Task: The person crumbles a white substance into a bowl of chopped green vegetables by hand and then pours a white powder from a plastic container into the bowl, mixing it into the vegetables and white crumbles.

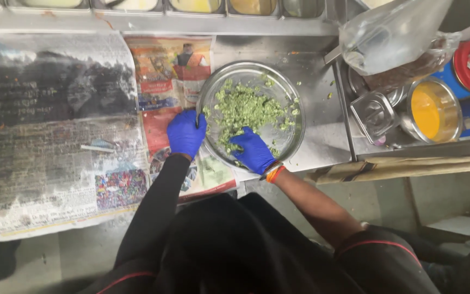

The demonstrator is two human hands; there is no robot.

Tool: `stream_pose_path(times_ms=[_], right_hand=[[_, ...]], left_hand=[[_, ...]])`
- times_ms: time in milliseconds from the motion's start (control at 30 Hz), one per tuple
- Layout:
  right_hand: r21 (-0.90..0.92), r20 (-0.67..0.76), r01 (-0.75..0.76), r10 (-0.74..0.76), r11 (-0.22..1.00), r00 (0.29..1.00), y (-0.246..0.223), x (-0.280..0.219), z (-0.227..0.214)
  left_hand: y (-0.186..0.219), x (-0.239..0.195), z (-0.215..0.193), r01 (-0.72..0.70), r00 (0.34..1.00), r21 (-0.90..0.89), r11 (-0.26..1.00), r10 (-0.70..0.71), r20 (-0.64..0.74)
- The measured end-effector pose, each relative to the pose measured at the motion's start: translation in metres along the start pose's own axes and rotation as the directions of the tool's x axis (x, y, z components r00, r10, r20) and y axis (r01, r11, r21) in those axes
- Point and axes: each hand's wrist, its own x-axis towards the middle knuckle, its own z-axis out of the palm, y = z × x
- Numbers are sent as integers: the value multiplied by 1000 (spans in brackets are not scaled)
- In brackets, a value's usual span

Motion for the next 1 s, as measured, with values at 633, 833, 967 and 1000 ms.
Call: stream_pose_path(times_ms=[633,833,967,1000], right_hand=[[-363,-118,-14,-31,932,993,-7,59,-30],[-126,-40,-343,340,931,939,37,65,-41],[-118,-134,-283,267,952,954,12,46,-67],[-102,-126,-259,246,961,961,3,42,-72]], left_hand=[[-3,-3,4,21,1000,17,1000,-21,5],[-3,-3,4,18,1000,10,1000,-18,-4],[-2,-2,3,-12,999,-47,999,10,-45],[-3,-1,4,-43,997,-61,997,39,-61]])
